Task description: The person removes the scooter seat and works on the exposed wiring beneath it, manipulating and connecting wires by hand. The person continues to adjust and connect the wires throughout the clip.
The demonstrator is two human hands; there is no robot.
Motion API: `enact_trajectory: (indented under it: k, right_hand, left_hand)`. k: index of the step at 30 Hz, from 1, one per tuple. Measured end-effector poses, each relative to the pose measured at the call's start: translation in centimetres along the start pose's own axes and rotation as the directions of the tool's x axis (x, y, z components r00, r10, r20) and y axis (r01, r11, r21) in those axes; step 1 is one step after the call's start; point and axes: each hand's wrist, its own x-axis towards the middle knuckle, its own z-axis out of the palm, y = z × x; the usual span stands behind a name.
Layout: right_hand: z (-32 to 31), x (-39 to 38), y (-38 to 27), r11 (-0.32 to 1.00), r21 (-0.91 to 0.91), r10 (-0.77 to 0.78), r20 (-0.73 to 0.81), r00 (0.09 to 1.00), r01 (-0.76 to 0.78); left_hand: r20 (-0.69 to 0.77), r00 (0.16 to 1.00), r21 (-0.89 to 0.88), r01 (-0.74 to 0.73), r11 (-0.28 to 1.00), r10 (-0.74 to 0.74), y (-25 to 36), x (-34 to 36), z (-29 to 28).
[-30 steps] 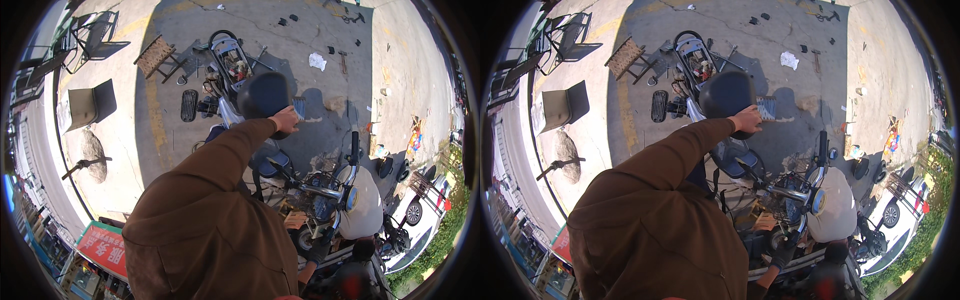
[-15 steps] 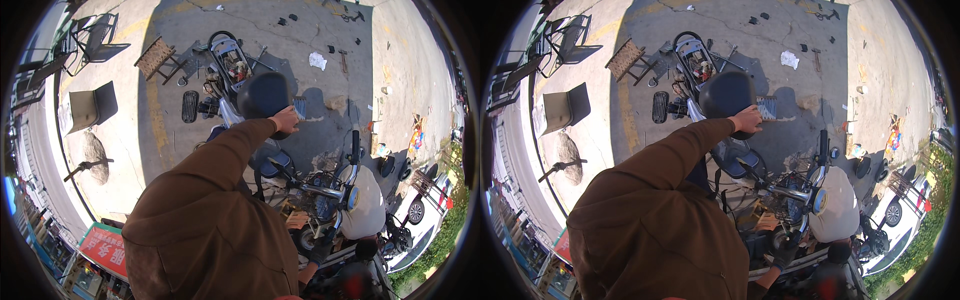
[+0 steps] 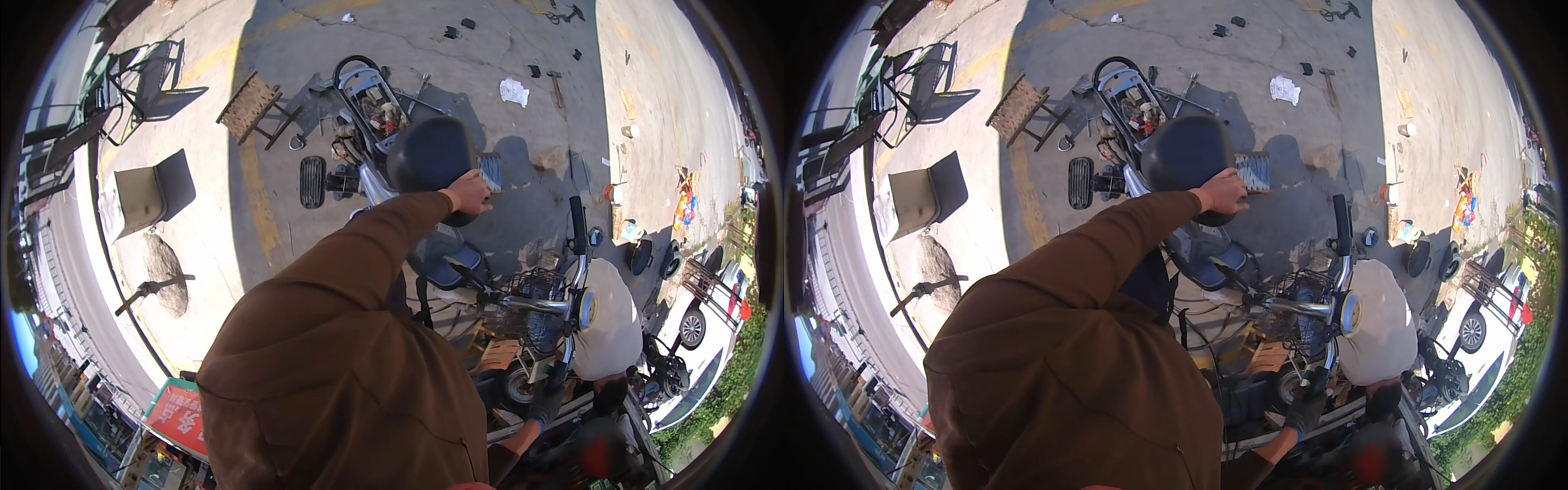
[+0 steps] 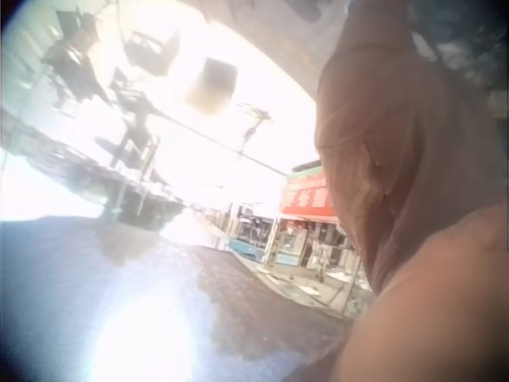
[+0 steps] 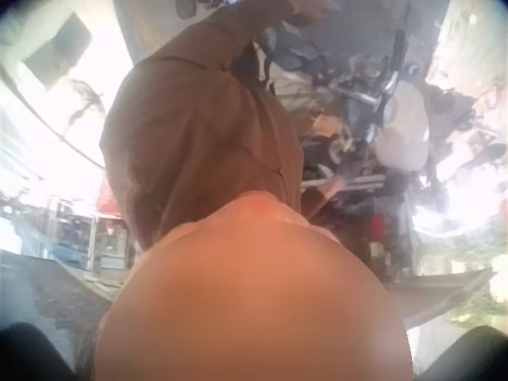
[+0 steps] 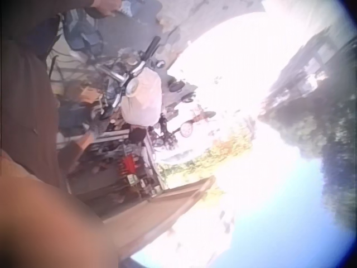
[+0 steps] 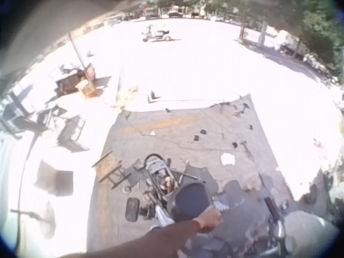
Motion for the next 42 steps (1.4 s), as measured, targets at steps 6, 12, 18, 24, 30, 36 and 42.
enact_trajectory:
  k: [6,12,18,24,30,36,42]
  right_hand:
    - [-0.3,-0.6,-3.4,0.994,-0.097,0.030,-0.239,0.971,-0.055]
    - [-1.4,-0.5,-6.1,0.969,-0.168,0.133,-0.252,0.959,-0.179]
    - [0.6,-0.4,-4.2,0.950,-0.265,0.053,-0.375,0.926,-0.162]
    - [-1.1,0.1,-4.7,0.978,-0.174,0.058,-0.316,0.947,-0.118]
    - [-0.9,1.3,-2.8,0.993,-0.117,-0.036,-0.271,0.962,0.004]
    - [0.6,3.3,-0.7,0.989,0.011,-0.139,-0.319,0.938,0.150]
    - [0.6,4.2,-6.3,0.966,0.109,-0.154,-0.486,0.860,0.235]
  left_hand:
    - [-0.195,0.974,-0.500,0.001,0.866,-0.114,-1.1,-0.5,-1.6]
    - [-0.124,0.933,-0.810,0.102,0.578,-0.338,-4.7,-8.1,-7.1]
    - [-0.185,0.844,-0.792,0.174,0.585,-0.503,-8.8,-17.0,-10.4]
    - [-0.025,0.652,-0.767,0.474,0.432,-0.758,-12.0,-26.4,-10.3]
    - [0.201,0.434,-0.615,0.754,0.231,-0.878,-16.4,-40.9,-7.4]
    - [0.281,0.209,-0.614,0.789,-0.009,-0.937,-14.8,-53.7,-6.3]
    - [0.293,0.190,-0.622,0.782,-0.036,-0.937,-13.3,-54.7,-5.8]
